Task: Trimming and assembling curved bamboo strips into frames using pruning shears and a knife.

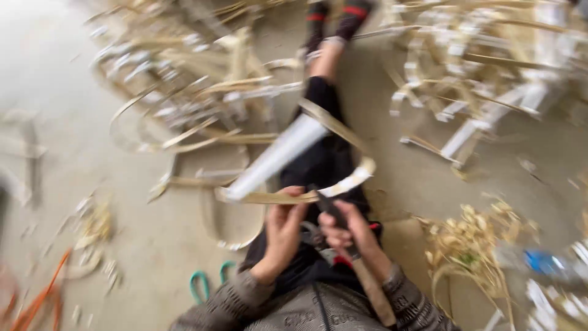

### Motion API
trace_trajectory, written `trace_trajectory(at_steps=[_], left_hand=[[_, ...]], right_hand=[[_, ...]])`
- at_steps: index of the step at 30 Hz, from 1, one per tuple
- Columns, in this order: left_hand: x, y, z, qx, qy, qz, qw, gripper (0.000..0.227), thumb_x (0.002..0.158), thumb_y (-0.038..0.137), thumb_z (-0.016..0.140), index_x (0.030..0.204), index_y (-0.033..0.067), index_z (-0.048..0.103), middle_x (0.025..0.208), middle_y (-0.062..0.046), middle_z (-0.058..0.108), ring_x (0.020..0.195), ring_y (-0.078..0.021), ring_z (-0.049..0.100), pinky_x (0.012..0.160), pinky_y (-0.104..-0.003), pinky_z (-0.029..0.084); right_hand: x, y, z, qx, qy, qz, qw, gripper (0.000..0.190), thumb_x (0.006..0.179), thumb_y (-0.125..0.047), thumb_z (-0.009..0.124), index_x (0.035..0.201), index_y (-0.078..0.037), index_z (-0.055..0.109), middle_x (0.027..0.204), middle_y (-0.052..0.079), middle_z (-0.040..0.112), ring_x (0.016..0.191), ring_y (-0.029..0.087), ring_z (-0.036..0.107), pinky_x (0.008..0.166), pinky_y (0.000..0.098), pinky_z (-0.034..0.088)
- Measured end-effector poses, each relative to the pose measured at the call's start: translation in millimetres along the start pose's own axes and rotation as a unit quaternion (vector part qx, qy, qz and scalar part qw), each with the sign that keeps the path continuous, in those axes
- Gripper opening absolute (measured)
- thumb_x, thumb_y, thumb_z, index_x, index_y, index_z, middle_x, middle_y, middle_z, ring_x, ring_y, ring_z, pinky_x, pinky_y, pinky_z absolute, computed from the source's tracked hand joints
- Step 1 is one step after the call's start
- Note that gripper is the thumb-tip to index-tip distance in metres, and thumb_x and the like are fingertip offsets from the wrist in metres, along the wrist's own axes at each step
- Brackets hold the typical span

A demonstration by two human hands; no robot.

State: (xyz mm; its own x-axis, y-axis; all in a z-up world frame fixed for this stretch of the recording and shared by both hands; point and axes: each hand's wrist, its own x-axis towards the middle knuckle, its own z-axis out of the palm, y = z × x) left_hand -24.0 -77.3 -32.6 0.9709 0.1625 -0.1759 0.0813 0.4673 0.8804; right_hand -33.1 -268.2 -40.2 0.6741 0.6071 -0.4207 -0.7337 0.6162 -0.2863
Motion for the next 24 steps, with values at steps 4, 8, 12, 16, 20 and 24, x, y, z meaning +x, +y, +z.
trace_trajectory(at_steps=[4,8,12,16,20,24], left_hand=[[4.4,7.0,-20.4,0.094,-0.125,0.121,0.980,0.030,0.101,0.007,0.066,0.128,0.0000,0.058,0.122,-0.015,0.062,0.115,-0.0211,0.062,0.100,-0.032,0.052],[4.8,43.0,-48.1,-0.077,-0.261,-0.207,0.940,0.047,0.105,0.023,0.056,0.146,0.0006,0.050,0.115,-0.016,0.068,0.094,-0.0207,0.070,0.084,-0.033,0.059],[-10.8,49.9,-76.7,-0.114,-0.272,-0.343,0.892,0.051,0.111,0.033,0.048,0.140,-0.0084,0.052,0.109,-0.019,0.072,0.077,-0.0227,0.073,0.068,-0.034,0.063],[-21.1,46.8,-90.2,-0.036,-0.309,-0.311,0.898,0.044,0.110,0.023,0.045,0.144,-0.0056,0.051,0.094,-0.016,0.072,0.058,-0.0155,0.064,0.050,-0.027,0.054],[-16.6,20.3,-93.7,-0.061,-0.266,-0.236,0.933,0.043,0.109,0.015,0.045,0.146,-0.0056,0.050,0.077,-0.011,0.066,0.045,-0.0069,0.044,0.036,-0.022,0.032],[-17.2,37.2,-93.0,-0.081,-0.218,-0.194,0.953,0.046,0.111,0.016,0.043,0.152,-0.0032,0.045,0.075,-0.009,0.063,0.046,-0.0068,0.040,0.040,-0.023,0.029]], right_hand=[[17.0,-19.3,-19.5,0.021,0.044,0.005,0.999,0.042,0.109,-0.035,0.041,0.129,0.001,0.040,0.076,0.002,0.046,0.045,0.005,0.036,0.037,0.0201,0.034],[-3.4,-51.6,-13.1,-0.065,-0.018,-0.002,0.998,0.052,0.112,-0.033,0.039,0.153,-0.001,0.037,0.078,0.004,0.047,0.041,0.005,0.034,0.032,0.0189,0.035],[-10.9,-88.8,-46.9,-0.226,0.043,-0.001,0.973,0.055,0.110,-0.035,0.036,0.154,-0.004,0.037,0.079,0.006,0.049,0.047,0.009,0.041,0.039,0.0237,0.038],[-10.7,-99.4,-39.0,-0.436,0.121,-0.076,0.888,0.070,0.101,-0.050,0.040,0.157,-0.007,0.038,0.077,0.007,0.052,0.040,0.010,0.038,0.032,0.0269,0.031],[-6.9,-50.9,27.3,-0.425,0.121,-0.145,0.885,0.074,0.109,-0.052,0.042,0.164,-0.003,0.039,0.062,0.006,0.048,0.041,0.009,0.040,0.033,0.0244,0.033],[-13.5,-33.0,-49.9,-0.330,0.144,-0.040,0.932,0.061,0.114,-0.038,0.055,0.136,0.018,0.050,0.065,0.001,0.051,0.043,0.011,0.046,0.036,0.0246,0.038]])
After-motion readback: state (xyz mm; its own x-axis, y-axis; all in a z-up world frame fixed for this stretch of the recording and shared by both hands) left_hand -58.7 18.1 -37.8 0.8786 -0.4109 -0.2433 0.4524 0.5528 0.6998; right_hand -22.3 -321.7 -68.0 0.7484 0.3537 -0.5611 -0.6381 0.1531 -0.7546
